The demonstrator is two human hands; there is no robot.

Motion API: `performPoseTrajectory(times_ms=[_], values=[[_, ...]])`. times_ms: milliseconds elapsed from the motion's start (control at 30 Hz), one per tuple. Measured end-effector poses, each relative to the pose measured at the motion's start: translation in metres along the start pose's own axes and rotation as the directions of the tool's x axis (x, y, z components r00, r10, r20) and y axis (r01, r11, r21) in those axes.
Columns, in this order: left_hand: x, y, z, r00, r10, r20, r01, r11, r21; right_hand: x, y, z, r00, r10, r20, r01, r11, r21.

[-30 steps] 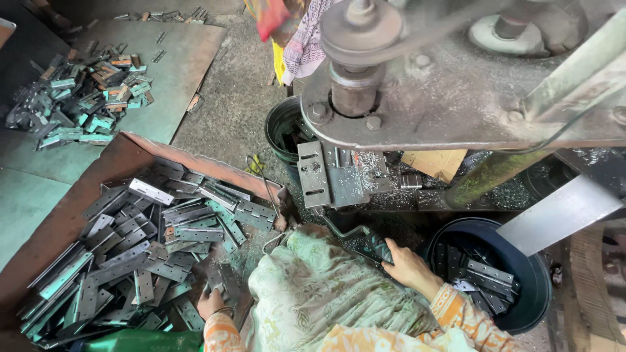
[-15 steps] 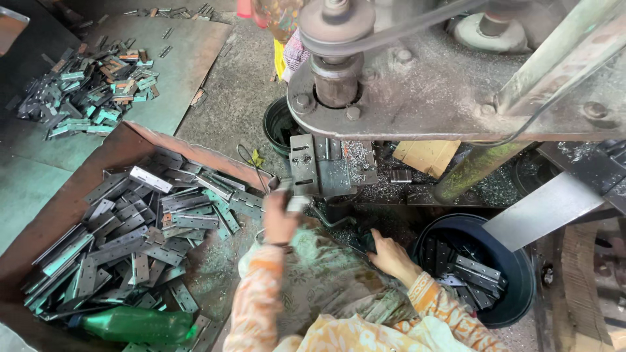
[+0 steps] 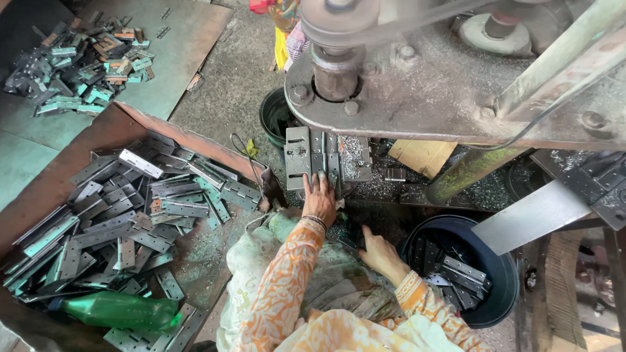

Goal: The person repeatedly picks up metal brackets from a pile, places them into a punch press, and operates the machine to punch holes. The processed brackets are then placed into a bucket. The task is performed one at a time in a repetitive cycle.

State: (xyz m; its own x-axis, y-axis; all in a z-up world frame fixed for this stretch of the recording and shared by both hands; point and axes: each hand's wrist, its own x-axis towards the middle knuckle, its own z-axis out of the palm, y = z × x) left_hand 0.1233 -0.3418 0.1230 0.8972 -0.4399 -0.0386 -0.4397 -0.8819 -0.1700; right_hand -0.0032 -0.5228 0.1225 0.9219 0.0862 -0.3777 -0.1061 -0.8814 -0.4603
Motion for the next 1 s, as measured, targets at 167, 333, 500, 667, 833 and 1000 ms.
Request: performPoseTrajectory(times_ms=[167, 333, 500, 667, 833, 1000], values=[[0.013, -0.008, 0.001, 1.000, 0.014, -0.017, -0.015, 0.997, -0.073, -0.005, -0.019, -0.023, 1.000, 0.006, 0.019, -0.006, 1.000, -0.005], [0.029, -0.015, -0.001, 0.991, 0.065, 0.119, -0.058, 0.997, -0.054, 0.000, -0.013, -0.019, 0.999, 0.020, 0.041, -0.021, 1.000, 0.020], [0.033, -0.019, -0.001, 0.997, 0.076, -0.005, -0.076, 0.996, -0.042, 0.014, 0.030, 0.044, 0.998, 0.061, -0.027, -0.062, 0.998, -0.016], [0.033, -0.020, -0.001, 0.992, 0.099, 0.075, -0.096, 0.994, -0.053, 0.028, 0.078, 0.118, 0.986, -0.052, -0.159, 0.067, 0.994, 0.089], [0.024, -0.017, -0.002, 0.999, 0.037, 0.031, -0.034, 0.995, -0.099, 0.027, 0.082, 0.120, 0.970, -0.106, -0.219, 0.133, 0.985, 0.113], [0.016, -0.027, 0.004, 0.945, -0.079, -0.316, 0.035, 0.989, -0.144, 0.011, 0.038, 0.049, 0.998, 0.037, -0.053, -0.035, 0.998, 0.050]])
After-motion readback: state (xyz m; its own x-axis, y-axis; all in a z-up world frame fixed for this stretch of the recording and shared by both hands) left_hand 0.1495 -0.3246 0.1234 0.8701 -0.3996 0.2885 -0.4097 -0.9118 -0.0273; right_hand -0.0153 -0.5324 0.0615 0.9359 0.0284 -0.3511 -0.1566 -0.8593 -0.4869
